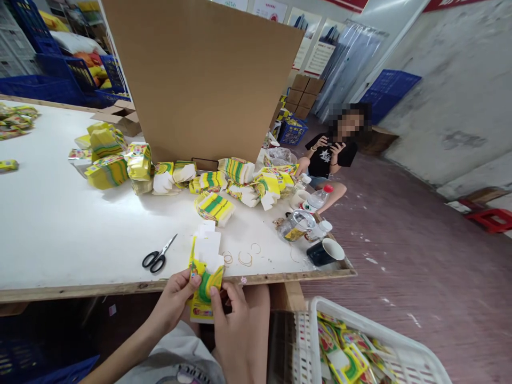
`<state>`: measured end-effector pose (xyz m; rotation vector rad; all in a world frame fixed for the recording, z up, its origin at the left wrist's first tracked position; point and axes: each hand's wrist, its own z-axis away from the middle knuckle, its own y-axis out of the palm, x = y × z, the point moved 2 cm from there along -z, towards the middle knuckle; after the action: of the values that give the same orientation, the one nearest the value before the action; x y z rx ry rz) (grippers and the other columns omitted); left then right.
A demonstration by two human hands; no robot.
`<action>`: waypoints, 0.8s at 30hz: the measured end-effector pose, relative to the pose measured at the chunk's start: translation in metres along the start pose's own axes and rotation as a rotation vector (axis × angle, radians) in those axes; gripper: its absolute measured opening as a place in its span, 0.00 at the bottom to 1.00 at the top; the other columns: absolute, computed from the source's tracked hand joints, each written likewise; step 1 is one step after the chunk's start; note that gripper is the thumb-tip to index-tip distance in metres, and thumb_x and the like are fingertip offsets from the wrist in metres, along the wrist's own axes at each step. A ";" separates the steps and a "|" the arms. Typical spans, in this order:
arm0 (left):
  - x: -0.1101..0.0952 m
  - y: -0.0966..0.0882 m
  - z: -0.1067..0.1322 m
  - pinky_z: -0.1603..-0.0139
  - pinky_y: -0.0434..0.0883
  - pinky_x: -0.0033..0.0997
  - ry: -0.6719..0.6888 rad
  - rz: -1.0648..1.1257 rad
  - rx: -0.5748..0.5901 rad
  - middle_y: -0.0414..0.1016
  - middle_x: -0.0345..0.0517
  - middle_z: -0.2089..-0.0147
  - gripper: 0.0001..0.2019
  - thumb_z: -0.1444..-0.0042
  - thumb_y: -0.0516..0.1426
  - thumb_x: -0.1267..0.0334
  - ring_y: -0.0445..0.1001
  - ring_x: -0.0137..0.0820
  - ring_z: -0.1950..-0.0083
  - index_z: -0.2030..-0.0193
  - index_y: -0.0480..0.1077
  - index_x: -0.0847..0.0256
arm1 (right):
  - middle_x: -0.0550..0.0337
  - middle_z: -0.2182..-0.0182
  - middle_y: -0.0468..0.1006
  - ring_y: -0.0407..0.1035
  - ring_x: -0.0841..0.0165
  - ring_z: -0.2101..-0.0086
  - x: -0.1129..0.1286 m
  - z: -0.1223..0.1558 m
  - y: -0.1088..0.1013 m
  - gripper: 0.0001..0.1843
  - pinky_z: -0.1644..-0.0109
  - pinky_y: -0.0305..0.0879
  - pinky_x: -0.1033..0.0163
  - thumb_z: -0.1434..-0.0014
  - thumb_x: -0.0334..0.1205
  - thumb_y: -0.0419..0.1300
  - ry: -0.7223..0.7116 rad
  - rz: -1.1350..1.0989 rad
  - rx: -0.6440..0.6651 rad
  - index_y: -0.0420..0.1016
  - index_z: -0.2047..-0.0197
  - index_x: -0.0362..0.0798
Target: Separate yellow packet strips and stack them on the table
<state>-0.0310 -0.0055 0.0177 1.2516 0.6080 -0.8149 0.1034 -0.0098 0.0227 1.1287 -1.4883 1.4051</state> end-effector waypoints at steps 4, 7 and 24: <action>-0.002 -0.004 -0.002 0.56 0.73 0.31 0.061 -0.192 0.024 0.81 0.49 0.59 0.16 0.46 0.63 0.52 0.77 0.37 0.57 0.59 0.75 0.63 | 0.55 0.68 0.79 0.73 0.63 0.66 -0.007 -0.002 -0.001 0.12 0.62 0.72 0.62 0.39 0.47 0.60 0.046 -0.015 -0.008 0.77 0.65 0.47; -0.005 -0.007 0.001 0.56 0.72 0.29 0.125 -0.246 0.014 0.80 0.48 0.57 0.22 0.43 0.62 0.55 0.77 0.34 0.58 0.45 0.66 0.60 | 0.54 0.63 0.81 0.75 0.61 0.62 -0.005 -0.006 -0.005 0.13 0.59 0.73 0.61 0.41 0.47 0.62 0.061 -0.133 0.007 0.77 0.57 0.47; -0.023 -0.001 0.018 0.60 0.72 0.29 -0.051 -0.046 0.352 0.79 0.44 0.60 0.29 0.44 0.63 0.60 0.77 0.32 0.61 0.38 0.58 0.51 | 0.60 0.71 0.74 0.69 0.67 0.69 0.025 -0.021 -0.029 0.11 0.64 0.67 0.67 0.39 0.47 0.60 -0.091 -0.176 0.219 0.75 0.66 0.49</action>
<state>-0.0459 -0.0183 0.0389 1.5345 0.4653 -1.0193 0.1226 0.0089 0.0565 1.4390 -1.2838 1.4347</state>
